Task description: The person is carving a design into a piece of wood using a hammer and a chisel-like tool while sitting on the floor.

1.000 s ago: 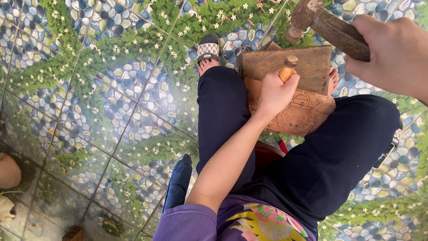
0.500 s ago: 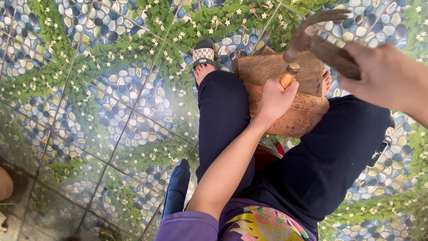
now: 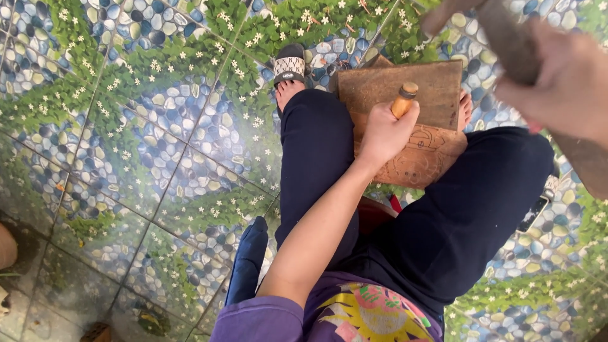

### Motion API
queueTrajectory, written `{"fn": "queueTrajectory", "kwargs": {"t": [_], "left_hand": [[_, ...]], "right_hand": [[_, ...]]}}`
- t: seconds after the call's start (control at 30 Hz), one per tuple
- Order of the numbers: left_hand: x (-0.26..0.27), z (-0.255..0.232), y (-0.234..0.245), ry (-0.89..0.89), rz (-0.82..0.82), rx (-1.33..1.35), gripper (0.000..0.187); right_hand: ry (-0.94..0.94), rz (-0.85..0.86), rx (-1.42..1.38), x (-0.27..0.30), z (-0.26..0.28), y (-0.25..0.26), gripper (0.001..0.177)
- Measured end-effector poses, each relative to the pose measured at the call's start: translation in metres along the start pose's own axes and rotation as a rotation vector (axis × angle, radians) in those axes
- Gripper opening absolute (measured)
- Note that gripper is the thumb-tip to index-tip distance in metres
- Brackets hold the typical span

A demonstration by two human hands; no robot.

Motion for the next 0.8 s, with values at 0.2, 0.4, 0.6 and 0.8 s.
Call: {"fn": "queueTrajectory", "kwargs": {"t": [0.2, 0.4, 0.6, 0.8], "left_hand": [[-0.014, 0.007, -0.001, 0.031, 0.083, -0.041, 0.039], [-0.021, 0.010, -0.004, 0.033, 0.100, -0.024, 0.035], [-0.030, 0.015, -0.004, -0.046, 0.033, -0.098, 0.034], [-0.024, 0.020, -0.009, -0.060, 0.043, -0.094, 0.033]], "right_hand": [[0.086, -0.055, 0.003, -0.006, -0.082, -0.033, 0.022], [-0.089, -0.123, -0.128, -0.020, -0.098, -0.045, 0.038], [-0.124, -0.106, -0.117, 0.006, -0.017, 0.000, 0.018], [0.019, -0.122, -0.191, -0.020, -0.129, -0.079, 0.035]]}}
Point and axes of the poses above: each hand's wrist, its own x-axis away from the middle knuckle, its own y-axis out of the back of the hand, z = x × y, the point moved 2 cm from there along -x, towards the middle knuckle, and after that the axes turned 13 degrees about y, right-handed, at the moved point
